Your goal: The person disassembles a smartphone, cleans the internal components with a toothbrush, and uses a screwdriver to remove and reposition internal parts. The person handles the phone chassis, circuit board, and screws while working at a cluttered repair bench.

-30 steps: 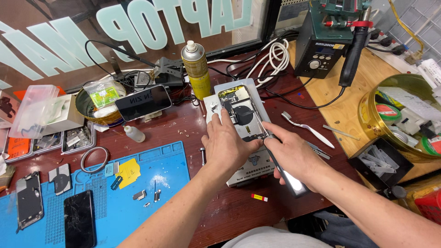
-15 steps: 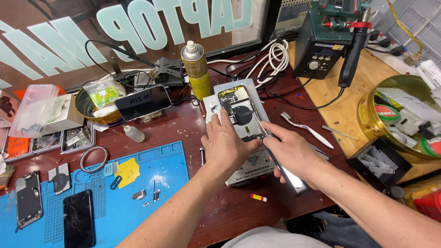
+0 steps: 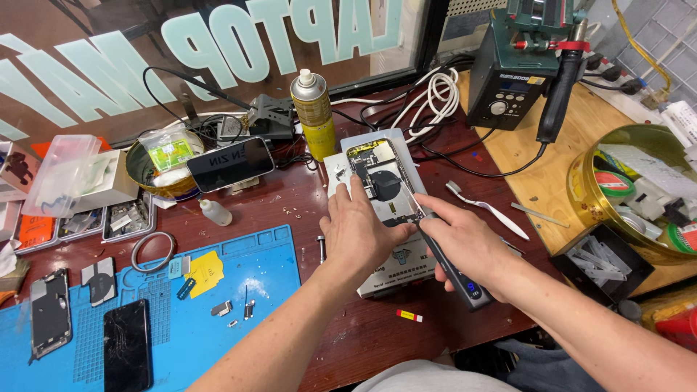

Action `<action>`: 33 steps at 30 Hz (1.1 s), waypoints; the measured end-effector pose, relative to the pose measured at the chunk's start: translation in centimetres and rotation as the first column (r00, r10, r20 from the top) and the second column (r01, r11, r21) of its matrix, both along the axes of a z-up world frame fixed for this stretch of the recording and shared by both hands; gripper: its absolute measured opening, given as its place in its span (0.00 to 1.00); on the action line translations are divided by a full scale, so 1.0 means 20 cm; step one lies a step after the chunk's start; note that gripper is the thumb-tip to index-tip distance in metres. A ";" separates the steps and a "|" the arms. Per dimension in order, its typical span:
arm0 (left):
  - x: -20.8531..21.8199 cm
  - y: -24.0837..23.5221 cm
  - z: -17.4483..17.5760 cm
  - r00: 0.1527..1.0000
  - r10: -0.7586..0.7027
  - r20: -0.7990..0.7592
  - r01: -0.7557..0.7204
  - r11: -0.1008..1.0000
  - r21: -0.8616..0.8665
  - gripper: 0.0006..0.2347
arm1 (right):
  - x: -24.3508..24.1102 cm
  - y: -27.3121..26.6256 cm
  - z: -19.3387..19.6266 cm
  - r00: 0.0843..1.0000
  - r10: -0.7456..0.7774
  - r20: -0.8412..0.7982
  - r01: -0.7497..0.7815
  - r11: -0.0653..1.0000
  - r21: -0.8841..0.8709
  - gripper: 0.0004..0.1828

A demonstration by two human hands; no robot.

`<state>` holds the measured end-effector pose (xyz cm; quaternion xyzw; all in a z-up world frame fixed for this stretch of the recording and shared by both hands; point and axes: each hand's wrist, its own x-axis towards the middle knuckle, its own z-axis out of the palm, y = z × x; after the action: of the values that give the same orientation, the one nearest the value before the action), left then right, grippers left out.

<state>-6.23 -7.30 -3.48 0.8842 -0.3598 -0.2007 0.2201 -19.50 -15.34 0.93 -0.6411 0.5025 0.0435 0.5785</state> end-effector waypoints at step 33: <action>0.31 0.49 0.26 0.765 -0.518 0.382 0.621 0.751 -0.227 0.15 | 0.15 -0.04 0.32 0.525 0.849 -0.065 -0.821 0.485 -0.300 0.35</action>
<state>-0.08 2.51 1.81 0.6977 -0.6723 -0.0590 0.2403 -16.50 -16.23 7.33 -0.8832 0.1013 0.2143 0.4047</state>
